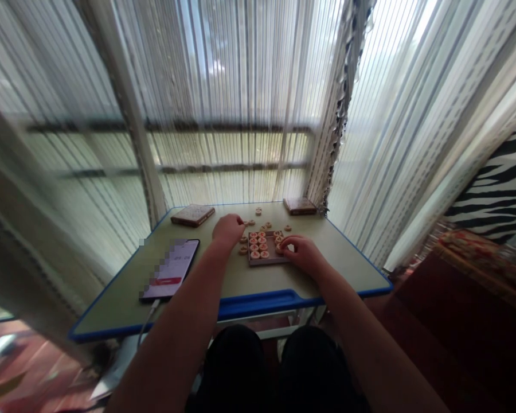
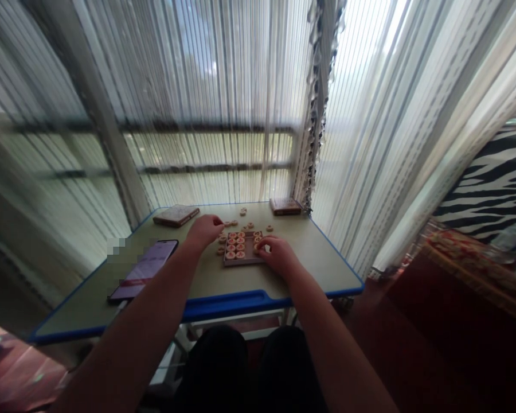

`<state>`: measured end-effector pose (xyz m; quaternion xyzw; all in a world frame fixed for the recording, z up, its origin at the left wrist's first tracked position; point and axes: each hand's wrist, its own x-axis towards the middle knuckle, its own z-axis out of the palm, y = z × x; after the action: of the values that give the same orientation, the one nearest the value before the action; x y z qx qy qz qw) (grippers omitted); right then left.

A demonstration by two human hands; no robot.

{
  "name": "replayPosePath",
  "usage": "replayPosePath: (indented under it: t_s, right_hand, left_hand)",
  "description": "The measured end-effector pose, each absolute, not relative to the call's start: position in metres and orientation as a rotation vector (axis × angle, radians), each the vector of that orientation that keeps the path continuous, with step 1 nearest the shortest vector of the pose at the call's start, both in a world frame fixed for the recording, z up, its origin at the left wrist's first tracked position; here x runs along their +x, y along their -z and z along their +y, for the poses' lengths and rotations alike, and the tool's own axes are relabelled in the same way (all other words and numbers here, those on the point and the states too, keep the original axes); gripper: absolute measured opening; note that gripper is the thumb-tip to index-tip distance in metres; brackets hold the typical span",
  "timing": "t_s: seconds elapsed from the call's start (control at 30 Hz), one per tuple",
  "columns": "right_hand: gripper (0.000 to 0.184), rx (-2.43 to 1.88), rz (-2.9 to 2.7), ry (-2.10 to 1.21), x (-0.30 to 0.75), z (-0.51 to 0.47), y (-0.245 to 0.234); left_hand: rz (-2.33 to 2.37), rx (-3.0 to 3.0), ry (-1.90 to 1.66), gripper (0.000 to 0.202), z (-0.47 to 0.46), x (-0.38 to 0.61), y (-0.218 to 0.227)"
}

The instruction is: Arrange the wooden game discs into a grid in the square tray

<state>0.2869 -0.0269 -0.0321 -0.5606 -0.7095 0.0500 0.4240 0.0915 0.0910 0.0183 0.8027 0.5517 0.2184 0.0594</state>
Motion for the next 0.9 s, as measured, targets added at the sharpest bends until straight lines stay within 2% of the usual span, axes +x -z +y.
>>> replayPosePath:
  t_s: [0.2, 0.53, 0.9]
  right_hand:
    - [0.008, -1.378, -1.754, -0.116, 0.286, -0.028, 0.031]
    - [0.008, -1.395, -1.751, -0.08, 0.286, -0.029, 0.031]
    - [0.028, -1.592, -2.068, 0.341, 0.262, -0.044, 0.019]
  left_hand:
    - [1.637, 2.415, -0.54, 0.026, 0.096, 0.089, -0.014]
    - [1.655, 2.416, -0.613, 0.025, 0.095, 0.092, -0.012]
    - [1.658, 2.457, -0.696, 0.027, 0.09, 0.095, -0.014]
